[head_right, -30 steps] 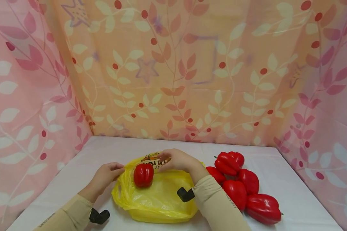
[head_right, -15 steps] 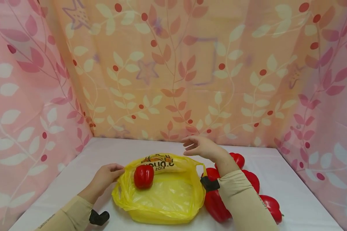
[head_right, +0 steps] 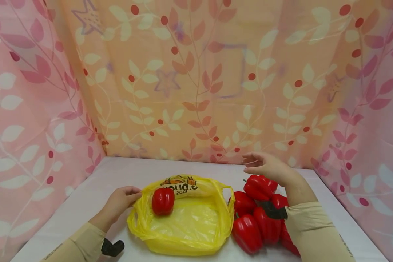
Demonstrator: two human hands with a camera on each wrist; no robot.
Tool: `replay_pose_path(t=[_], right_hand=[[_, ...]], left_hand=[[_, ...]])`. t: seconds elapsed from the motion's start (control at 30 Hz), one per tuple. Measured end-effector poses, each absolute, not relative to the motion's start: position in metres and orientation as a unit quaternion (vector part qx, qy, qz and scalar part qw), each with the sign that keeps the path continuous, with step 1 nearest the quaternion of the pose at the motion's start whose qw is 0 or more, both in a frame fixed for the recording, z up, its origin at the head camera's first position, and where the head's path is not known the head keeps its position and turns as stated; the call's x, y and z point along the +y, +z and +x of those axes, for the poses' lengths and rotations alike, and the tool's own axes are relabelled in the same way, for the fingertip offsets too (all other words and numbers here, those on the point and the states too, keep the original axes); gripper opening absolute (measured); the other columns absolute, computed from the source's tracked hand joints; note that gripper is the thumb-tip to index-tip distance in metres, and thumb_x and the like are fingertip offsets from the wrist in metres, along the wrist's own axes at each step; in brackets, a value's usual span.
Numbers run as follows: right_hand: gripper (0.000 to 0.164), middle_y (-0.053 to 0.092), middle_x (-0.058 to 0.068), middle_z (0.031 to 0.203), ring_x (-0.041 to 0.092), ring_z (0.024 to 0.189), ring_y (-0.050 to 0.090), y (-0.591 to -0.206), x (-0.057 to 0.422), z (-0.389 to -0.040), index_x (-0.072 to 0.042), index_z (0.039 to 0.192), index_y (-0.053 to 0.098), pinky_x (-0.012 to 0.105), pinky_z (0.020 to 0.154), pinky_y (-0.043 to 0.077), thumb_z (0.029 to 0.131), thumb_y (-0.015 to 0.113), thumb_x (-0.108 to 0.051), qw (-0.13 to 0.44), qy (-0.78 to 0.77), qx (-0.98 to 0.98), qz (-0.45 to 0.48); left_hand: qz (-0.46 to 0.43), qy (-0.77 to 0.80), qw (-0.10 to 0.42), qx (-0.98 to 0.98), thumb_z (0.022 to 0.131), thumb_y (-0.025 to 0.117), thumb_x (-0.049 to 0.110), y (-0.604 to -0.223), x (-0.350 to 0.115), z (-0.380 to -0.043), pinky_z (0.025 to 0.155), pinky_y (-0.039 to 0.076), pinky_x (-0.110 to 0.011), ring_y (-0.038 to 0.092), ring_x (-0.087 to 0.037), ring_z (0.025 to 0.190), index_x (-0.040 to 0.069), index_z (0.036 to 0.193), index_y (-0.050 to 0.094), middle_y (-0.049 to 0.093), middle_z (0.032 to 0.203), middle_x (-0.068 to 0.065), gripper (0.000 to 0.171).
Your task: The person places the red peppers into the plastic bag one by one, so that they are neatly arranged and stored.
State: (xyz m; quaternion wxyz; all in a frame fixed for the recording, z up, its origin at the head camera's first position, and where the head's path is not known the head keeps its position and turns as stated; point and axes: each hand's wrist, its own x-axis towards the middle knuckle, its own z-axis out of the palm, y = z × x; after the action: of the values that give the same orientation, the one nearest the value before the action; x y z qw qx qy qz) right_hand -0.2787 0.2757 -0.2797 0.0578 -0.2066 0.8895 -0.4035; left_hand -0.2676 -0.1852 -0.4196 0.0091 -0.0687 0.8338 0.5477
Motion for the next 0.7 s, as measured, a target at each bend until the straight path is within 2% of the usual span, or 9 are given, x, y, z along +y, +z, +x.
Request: replay_pose_path(t=[0.27, 0.4, 0.5, 0.57, 0.7], right_hand=[[0.052, 0.053, 0.021, 0.123, 0.035, 0.108, 0.054, -0.28, 0.323, -0.254, -0.002, 0.131, 0.043, 0.042, 0.082, 0.05, 0.087, 0.062, -0.023, 0.032, -0.379, 0.906, -0.184], [0.053, 0.053, 0.023, 0.122, 0.02, 0.102, 0.059, -0.288, 0.349, -0.244, 0.001, 0.132, 0.041, 0.036, 0.078, 0.052, 0.088, 0.06, -0.022, 0.031, -0.368, 0.914, -0.166], [0.054, 0.052, 0.024, 0.122, 0.01, 0.098, 0.06, -0.296, 0.366, -0.236, 0.0, 0.133, 0.039, 0.036, 0.076, 0.053, 0.089, 0.059, -0.022, 0.037, -0.362, 0.92, -0.149], [0.056, 0.051, 0.025, 0.123, 0.012, 0.098, 0.06, -0.301, 0.375, -0.232, 0.001, 0.134, 0.037, 0.039, 0.077, 0.053, 0.089, 0.059, -0.023, 0.05, -0.364, 0.92, -0.138], [0.061, 0.047, 0.029, 0.125, 0.028, 0.103, 0.058, -0.313, 0.388, -0.225, 0.004, 0.135, 0.033, 0.046, 0.078, 0.051, 0.088, 0.059, -0.025, 0.082, -0.377, 0.915, -0.117]], left_hand=[[-0.071, 0.546, 0.006, 0.835, 0.087, 0.062, 0.018, -0.418, -0.184, -0.266, 0.075, 0.053, -0.03, 0.057, -0.016, 0.08, 0.008, 0.097, 0.067, 0.063, 0.093, -0.003, 0.016], [-0.072, 0.546, 0.006, 0.835, 0.087, 0.062, 0.018, -0.418, -0.184, -0.266, 0.075, 0.052, -0.03, 0.057, -0.016, 0.08, 0.008, 0.097, 0.067, 0.063, 0.093, -0.003, 0.016], [-0.071, 0.546, 0.006, 0.835, 0.087, 0.062, 0.018, -0.418, -0.184, -0.266, 0.075, 0.052, -0.03, 0.057, -0.016, 0.081, 0.008, 0.097, 0.067, 0.063, 0.093, -0.003, 0.016], [-0.07, 0.545, 0.006, 0.835, 0.087, 0.062, 0.019, -0.418, -0.185, -0.266, 0.075, 0.052, -0.03, 0.057, -0.016, 0.081, 0.008, 0.097, 0.067, 0.063, 0.093, -0.003, 0.016], [-0.071, 0.548, 0.007, 0.834, 0.087, 0.062, 0.018, -0.417, -0.185, -0.266, 0.076, 0.052, -0.03, 0.057, -0.016, 0.081, 0.008, 0.097, 0.067, 0.063, 0.094, -0.003, 0.016]])
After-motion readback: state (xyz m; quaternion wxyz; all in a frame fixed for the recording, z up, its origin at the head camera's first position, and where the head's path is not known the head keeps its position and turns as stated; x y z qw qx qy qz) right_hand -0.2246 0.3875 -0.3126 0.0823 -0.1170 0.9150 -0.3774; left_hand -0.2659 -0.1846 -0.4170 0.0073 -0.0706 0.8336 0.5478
